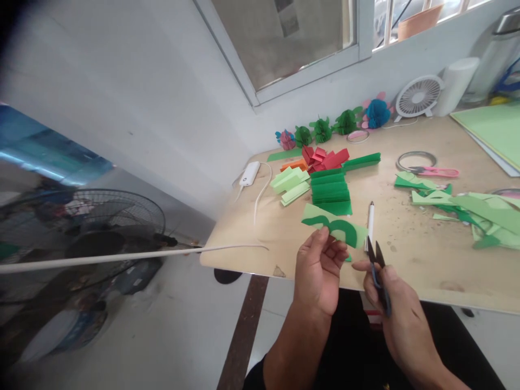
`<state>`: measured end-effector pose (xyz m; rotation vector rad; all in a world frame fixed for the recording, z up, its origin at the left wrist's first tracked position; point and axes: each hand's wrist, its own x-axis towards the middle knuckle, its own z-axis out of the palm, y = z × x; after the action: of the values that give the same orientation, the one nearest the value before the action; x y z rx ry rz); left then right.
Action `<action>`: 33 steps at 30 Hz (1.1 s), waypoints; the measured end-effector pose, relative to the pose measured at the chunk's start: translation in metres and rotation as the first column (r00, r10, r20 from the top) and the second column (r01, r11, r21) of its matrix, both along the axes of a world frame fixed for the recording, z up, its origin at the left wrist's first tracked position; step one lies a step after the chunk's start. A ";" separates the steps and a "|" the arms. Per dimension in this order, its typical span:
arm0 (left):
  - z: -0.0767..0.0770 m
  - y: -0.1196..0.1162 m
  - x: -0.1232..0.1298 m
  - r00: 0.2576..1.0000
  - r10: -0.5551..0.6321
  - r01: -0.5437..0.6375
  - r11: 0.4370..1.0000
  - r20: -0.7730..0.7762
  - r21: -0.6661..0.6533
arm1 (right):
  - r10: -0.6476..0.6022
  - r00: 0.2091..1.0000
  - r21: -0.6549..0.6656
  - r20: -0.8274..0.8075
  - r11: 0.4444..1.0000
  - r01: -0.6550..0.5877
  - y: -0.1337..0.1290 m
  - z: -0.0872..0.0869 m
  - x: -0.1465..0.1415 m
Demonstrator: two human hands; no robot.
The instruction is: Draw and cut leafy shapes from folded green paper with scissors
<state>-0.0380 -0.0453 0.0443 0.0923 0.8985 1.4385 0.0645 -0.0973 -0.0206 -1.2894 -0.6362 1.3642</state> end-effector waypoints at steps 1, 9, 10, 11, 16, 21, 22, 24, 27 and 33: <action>0.000 0.000 0.001 1.000 0.000 0.000 1.000 0.001 0.000 | 0.001 1.000 -0.016 -0.007 1.000 -0.001 -0.001 0.001 -0.002; 0.003 0.000 0.008 0.999 0.034 -0.034 0.999 0.026 -0.005 | 0.013 1.000 -0.030 0.006 0.999 -0.013 -0.001 0.002 -0.007; 0.004 0.000 0.009 0.999 0.037 -0.037 0.999 0.030 -0.005 | 0.020 1.000 -0.028 0.009 0.999 -0.019 -0.001 0.001 -0.007; 0.005 -0.001 0.009 0.999 0.037 -0.037 0.999 0.035 -0.006 | 0.029 1.000 -0.028 0.010 0.999 -0.029 -0.002 -0.001 -0.007; 0.009 -0.002 0.012 0.999 0.036 -0.036 0.999 0.024 -0.018 | 0.059 0.996 0.002 0.060 0.998 -0.059 -0.002 0.001 -0.009; 0.010 -0.002 0.011 1.000 0.013 -0.013 1.000 0.002 0.000 | 0.067 0.987 0.044 0.149 0.996 -0.074 0.002 0.007 -0.012; 0.010 -0.002 0.011 1.000 0.007 -0.007 1.000 0.003 0.006 | 0.060 0.983 0.063 0.174 0.995 -0.072 0.003 0.009 -0.012; 0.010 -0.002 0.011 1.000 0.004 -0.004 1.000 0.007 0.010 | 0.048 0.970 0.100 0.238 0.992 -0.073 0.005 0.014 -0.013; 0.010 -0.001 0.010 1.000 0.010 -0.010 1.000 0.022 0.009 | 0.034 0.955 0.128 0.295 0.989 -0.075 0.008 0.020 -0.014; 0.009 -0.001 0.010 1.000 0.026 -0.026 0.999 0.010 0.020 | 0.000 0.940 0.182 0.341 0.981 -0.066 0.012 0.019 -0.015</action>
<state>-0.0280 -0.0466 0.0536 0.0886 0.8805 1.4710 0.0498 -0.0856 -0.0021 -1.3724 -1.0060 1.0824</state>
